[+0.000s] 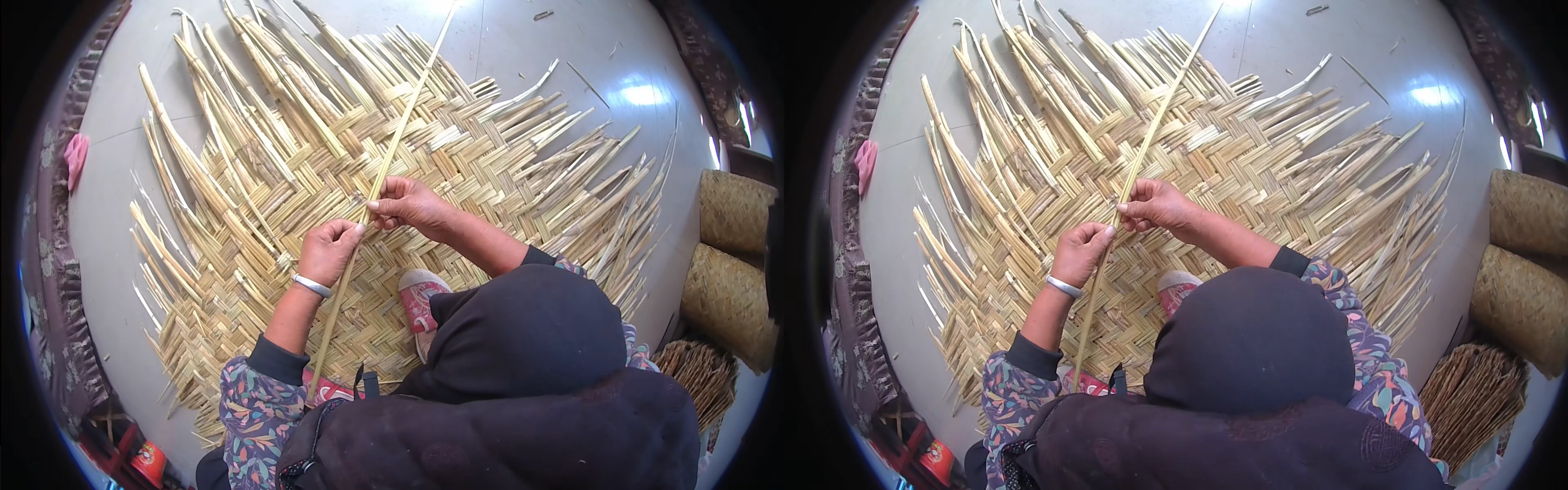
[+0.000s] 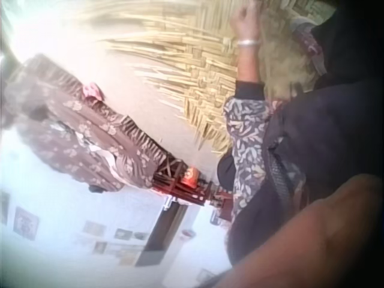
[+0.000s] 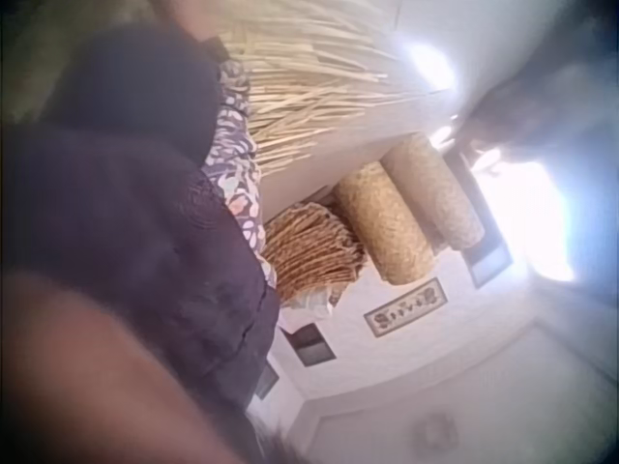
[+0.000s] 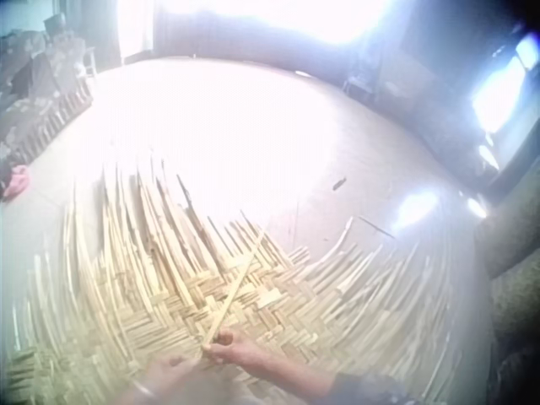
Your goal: The person weaves a large mat by hand, interlacing long dried plant strips in a crisscross pattern. They repeatedly pick up strips, thread them through the existing weave, and press them down to tighten the structure.
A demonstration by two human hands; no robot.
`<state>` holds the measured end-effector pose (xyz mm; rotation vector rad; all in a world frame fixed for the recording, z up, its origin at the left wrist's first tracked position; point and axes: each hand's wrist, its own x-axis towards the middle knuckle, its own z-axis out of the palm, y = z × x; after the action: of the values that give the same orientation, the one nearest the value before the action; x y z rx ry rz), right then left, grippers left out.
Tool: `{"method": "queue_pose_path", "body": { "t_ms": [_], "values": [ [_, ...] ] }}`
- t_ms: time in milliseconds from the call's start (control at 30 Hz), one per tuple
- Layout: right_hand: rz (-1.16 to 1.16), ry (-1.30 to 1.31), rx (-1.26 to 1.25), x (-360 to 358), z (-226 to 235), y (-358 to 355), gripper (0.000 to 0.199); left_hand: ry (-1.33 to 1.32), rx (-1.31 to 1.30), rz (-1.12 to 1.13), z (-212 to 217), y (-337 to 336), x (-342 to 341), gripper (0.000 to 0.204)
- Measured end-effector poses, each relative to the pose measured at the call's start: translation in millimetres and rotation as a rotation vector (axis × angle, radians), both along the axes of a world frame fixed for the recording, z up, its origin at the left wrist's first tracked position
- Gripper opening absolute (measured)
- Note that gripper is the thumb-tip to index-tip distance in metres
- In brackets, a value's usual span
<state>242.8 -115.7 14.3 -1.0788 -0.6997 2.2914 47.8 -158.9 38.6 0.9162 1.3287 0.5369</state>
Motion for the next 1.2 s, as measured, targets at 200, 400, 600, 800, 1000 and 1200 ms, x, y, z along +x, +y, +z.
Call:
{"method": "queue_pose_path", "body": {
  "t_ms": [200, 400, 600, 800, 1000, 1200],
  "values": [
    [-0.024, 0.085, -0.017, 2.0, -1.6, 1.6, 0.011, -0.143, -0.185, 0.085, 9.7, 4.0, 2.8, 0.021],
    [-0.086, 0.095, -0.126, -0.7, 13.3, 2.2, 0.01, -0.532, -0.401, 0.151, 9.9, 3.6, -1.0, 0.025],
    [-0.054, 0.189, -0.114, -0.9, 6.7, 2.0, 0.009, -0.681, -0.446, 0.145, 5.4, -1.5, 0.8, 0.029],
    [-0.076, 0.077, -0.044, -2.3, 3.3, 1.0, 0.009, -0.239, -0.326, 0.139, 15.4, 3.4, 10.0, 0.027],
    [-0.053, -0.006, -0.008, -0.5, 0.9, 0.2, 0.01, -0.106, -0.198, 0.033, 1.5, 2.3, 2.7, 0.021],
    [-0.08, -0.059, -0.005, -1.6, 0.8, -0.3, 0.007, -0.075, -0.188, 0.013, 3.1, 2.2, 3.8, 0.019]
  ]
}}
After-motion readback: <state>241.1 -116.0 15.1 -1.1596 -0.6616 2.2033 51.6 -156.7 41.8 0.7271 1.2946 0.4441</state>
